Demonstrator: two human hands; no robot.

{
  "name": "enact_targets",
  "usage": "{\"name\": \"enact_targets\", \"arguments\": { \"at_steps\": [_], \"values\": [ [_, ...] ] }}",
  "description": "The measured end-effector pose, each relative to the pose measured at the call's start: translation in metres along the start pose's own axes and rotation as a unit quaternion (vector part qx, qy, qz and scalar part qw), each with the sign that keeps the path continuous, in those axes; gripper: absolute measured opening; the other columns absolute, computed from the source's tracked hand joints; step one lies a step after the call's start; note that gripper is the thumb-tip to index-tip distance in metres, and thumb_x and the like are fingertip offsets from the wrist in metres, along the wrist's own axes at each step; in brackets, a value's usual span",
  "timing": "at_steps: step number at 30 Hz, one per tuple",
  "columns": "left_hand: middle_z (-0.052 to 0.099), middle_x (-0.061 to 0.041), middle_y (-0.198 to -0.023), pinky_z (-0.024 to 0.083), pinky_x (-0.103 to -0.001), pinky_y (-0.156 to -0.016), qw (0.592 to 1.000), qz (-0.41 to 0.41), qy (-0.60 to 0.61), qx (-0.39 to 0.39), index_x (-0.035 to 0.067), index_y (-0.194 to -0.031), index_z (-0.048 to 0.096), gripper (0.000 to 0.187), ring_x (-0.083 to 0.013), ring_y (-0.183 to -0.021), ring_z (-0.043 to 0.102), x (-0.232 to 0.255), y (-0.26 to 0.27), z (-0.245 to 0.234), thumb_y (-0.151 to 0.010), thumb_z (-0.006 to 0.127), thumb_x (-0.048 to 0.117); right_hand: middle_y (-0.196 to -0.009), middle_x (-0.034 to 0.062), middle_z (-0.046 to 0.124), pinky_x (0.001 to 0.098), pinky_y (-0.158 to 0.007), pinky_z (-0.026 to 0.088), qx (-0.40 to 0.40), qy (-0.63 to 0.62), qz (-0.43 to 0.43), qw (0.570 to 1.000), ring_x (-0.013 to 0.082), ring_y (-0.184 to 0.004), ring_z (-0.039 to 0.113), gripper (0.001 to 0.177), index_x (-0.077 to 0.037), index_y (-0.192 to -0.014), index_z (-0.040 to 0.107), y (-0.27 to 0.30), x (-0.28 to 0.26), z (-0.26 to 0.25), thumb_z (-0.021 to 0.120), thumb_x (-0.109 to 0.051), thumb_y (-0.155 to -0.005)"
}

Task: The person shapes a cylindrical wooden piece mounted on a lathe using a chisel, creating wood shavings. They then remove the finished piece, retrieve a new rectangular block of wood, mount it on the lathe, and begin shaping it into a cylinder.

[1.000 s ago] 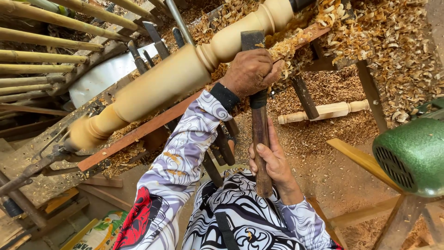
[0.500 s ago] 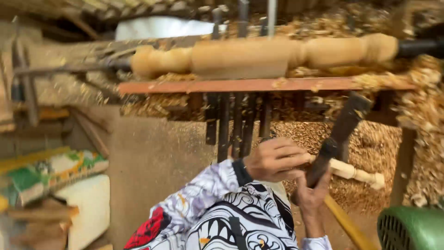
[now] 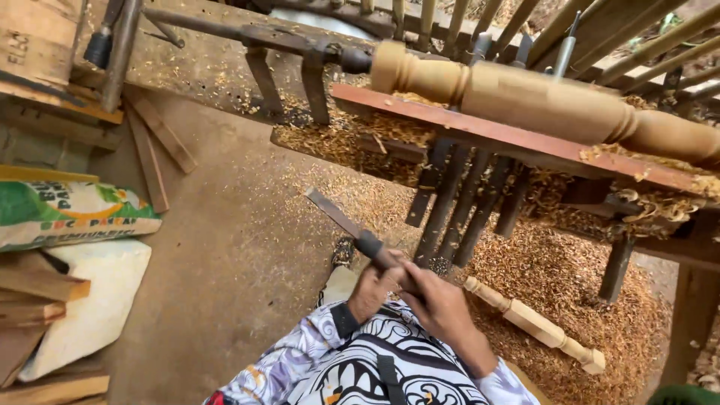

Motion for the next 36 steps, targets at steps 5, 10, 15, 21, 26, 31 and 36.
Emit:
{"name": "enact_targets", "arguments": {
  "at_steps": [5, 10, 15, 21, 26, 31, 36],
  "values": [
    [0.069, -0.01, -0.112, 0.056, -0.034, -0.093, 0.98, 0.027, 0.097, 0.171, 0.002, -0.125, 0.055, 0.032, -0.0197, -0.104, 0.067, 0.042, 0.037, -0.149, -0.103, 0.059, 0.025, -0.119, 0.0165, 0.07, 0.0395, -0.075, 0.06, 0.028, -0.052, -0.053, 0.997, 0.0338, -0.093, 0.074, 0.048, -0.006, -0.134, 0.06, -0.065, -0.09, 0.09, 0.073, -0.023, -0.091],
    [0.064, -0.007, -0.085, 0.062, -0.038, -0.066, 0.94, -0.03, 0.044, 0.338, 0.007, -0.109, 0.053, 0.026, -0.0207, -0.071, 0.067, 0.036, 0.059, -0.339, -0.096, 0.064, 0.027, -0.119, 0.0147, 0.07, 0.0403, -0.08, 0.06, -0.041, 0.018, -0.054, 0.998, 0.0337, -0.096, 0.073, 0.042, -0.006, -0.132, 0.066, -0.1, -0.15, 0.146, 0.07, -0.019, -0.092],
    [0.07, -0.025, -0.089, 0.054, -0.055, -0.07, 0.813, -0.028, -0.419, 0.404, 0.003, -0.101, 0.06, 0.044, -0.0461, -0.082, 0.067, 0.038, 0.037, -0.489, -0.081, 0.079, 0.038, -0.116, 0.0167, 0.071, 0.0376, -0.071, 0.061, -0.011, 0.1, -0.019, 0.995, 0.0297, -0.088, 0.073, 0.038, -0.007, -0.124, 0.07, -0.104, -0.113, 0.154, 0.072, -0.024, -0.09],
    [0.072, -0.02, -0.088, 0.053, -0.056, -0.07, 0.801, -0.007, -0.438, 0.408, 0.007, -0.098, 0.064, 0.034, -0.0448, -0.08, 0.068, 0.12, -0.062, -0.521, -0.075, 0.078, 0.027, -0.1, 0.0141, 0.075, 0.0399, -0.071, 0.06, 0.095, 0.142, 0.056, 0.984, 0.0291, -0.085, 0.073, 0.022, -0.004, -0.109, 0.074, -0.116, -0.093, 0.068, 0.073, -0.019, -0.092],
    [0.067, -0.025, -0.103, 0.051, -0.058, -0.082, 0.748, 0.074, -0.55, 0.365, 0.002, -0.11, 0.063, 0.041, -0.048, -0.094, 0.064, 0.149, -0.17, -0.571, -0.083, 0.08, 0.027, -0.1, 0.0114, 0.075, 0.039, -0.079, 0.061, 0.214, 0.248, 0.025, 0.944, 0.0272, -0.091, 0.073, 0.009, -0.007, -0.095, 0.072, -0.163, -0.094, -0.04, 0.073, -0.016, -0.095],
    [0.063, -0.025, -0.116, 0.049, -0.058, -0.089, 0.749, 0.081, -0.565, 0.337, 0.001, -0.124, 0.06, 0.048, -0.0476, -0.106, 0.061, 0.184, -0.249, -0.584, -0.085, 0.077, 0.024, -0.11, 0.0114, 0.074, 0.0456, -0.101, 0.053, 0.208, 0.397, 0.026, 0.894, 0.0272, -0.106, 0.068, 0.019, -0.006, -0.11, 0.073, -0.256, -0.039, -0.108, 0.078, -0.021, -0.099],
    [0.06, -0.025, -0.122, 0.045, -0.059, -0.098, 0.719, 0.08, -0.606, 0.33, 0.0, -0.124, 0.062, 0.049, -0.0469, -0.116, 0.056, 0.188, -0.269, -0.584, -0.087, 0.081, 0.026, -0.121, 0.0146, 0.066, 0.0532, -0.112, 0.033, -0.059, 0.514, 0.139, 0.844, 0.033, -0.126, 0.053, 0.103, -0.002, -0.126, 0.065, -0.352, 0.0, -0.111, 0.088, -0.071, -0.053]
  ]
}}
Point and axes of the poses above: each hand's wrist, its own y-axis away from the middle knuckle, its own z-axis out of the palm, x = y × z, the point moved 8 cm from there along -y, towards the middle knuckle
